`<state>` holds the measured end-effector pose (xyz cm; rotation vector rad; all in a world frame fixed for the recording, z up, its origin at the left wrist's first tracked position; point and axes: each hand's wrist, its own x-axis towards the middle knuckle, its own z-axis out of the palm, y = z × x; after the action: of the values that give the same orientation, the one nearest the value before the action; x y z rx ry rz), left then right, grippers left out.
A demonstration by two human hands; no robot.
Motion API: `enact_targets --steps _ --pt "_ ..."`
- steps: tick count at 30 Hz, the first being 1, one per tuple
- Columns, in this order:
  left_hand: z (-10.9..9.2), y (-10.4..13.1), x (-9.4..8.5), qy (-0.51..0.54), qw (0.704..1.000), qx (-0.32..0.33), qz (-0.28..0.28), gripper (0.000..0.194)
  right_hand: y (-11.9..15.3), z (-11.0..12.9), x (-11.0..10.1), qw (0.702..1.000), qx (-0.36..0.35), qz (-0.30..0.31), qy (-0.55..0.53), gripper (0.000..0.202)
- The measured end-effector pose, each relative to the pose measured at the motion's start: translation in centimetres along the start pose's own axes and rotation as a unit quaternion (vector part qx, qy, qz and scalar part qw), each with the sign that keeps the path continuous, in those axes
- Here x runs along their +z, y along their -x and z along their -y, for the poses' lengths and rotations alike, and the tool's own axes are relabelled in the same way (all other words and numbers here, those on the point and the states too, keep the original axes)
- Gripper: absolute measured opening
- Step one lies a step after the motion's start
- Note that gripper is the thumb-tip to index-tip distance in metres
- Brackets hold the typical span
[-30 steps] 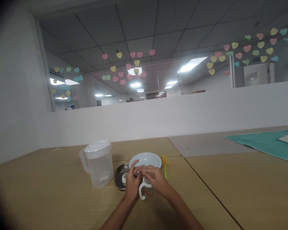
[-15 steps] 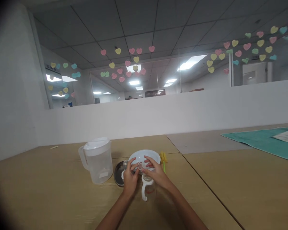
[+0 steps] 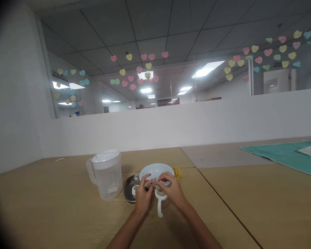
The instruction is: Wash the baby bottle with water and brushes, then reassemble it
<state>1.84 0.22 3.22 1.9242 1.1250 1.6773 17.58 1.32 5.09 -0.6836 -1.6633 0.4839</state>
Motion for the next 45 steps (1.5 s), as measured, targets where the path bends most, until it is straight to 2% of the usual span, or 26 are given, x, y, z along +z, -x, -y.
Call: enact_targets --steps 6,11,14,18,21,23,25,27,32,34,36,41,45 --pt "0.1 0.2 0.1 -0.017 1.000 0.003 0.004 0.034 0.2 0.1 -0.3 0.999 0.019 0.036 -0.011 0.023" --pt "0.7 0.4 0.4 -0.056 0.998 0.012 -0.004 0.035 0.4 -0.3 -0.2 0.998 -0.024 0.029 0.050 0.022" --pt "0.9 0.4 0.3 -0.100 0.995 0.026 -0.009 0.034 0.6 -0.2 -0.2 0.988 -0.089 -0.012 0.125 0.021" --pt "0.8 0.1 -0.2 -0.148 0.989 0.017 -0.015 0.024 0.7 0.5 -0.6 0.947 -0.201 -0.108 0.226 0.009" --pt "0.9 -0.2 -0.3 -0.154 0.987 0.038 -0.033 0.013 0.7 1.2 -1.0 0.917 -0.253 -0.189 0.243 0.003" --pt "0.9 -0.2 -0.1 -0.157 0.985 0.056 -0.038 0.011 0.8 1.4 -1.2 0.909 -0.260 -0.226 0.234 0.002" --pt "1.1 -0.2 0.3 -0.162 0.984 0.062 -0.034 0.012 0.9 1.4 -1.2 0.915 -0.241 -0.240 0.216 0.005" --pt "1.1 -0.2 0.8 -0.169 0.983 0.062 -0.025 0.012 1.0 1.1 -1.1 0.933 -0.191 -0.235 0.194 0.008" --pt "1.2 -0.7 1.4 -0.178 0.981 0.080 -0.006 0.012 0.9 0.4 -0.4 0.982 -0.086 -0.118 0.122 0.018" --pt "1.3 -0.9 1.3 -0.184 0.979 0.089 -0.003 0.013 0.6 0.2 -0.1 0.990 -0.066 -0.076 0.096 0.021" --pt "1.4 -1.3 1.1 -0.190 0.977 0.094 0.006 0.013 0.5 0.0 0.0 0.994 -0.051 -0.061 0.080 0.023" --pt "1.8 -2.1 0.4 -0.209 0.967 0.147 0.022 0.011 0.4 -0.9 0.2 0.990 -0.008 -0.104 0.095 0.028" --pt "2.0 -2.6 0.5 -0.212 0.958 0.194 0.019 0.011 0.0 -1.6 0.6 0.985 -0.003 -0.114 0.127 0.031"
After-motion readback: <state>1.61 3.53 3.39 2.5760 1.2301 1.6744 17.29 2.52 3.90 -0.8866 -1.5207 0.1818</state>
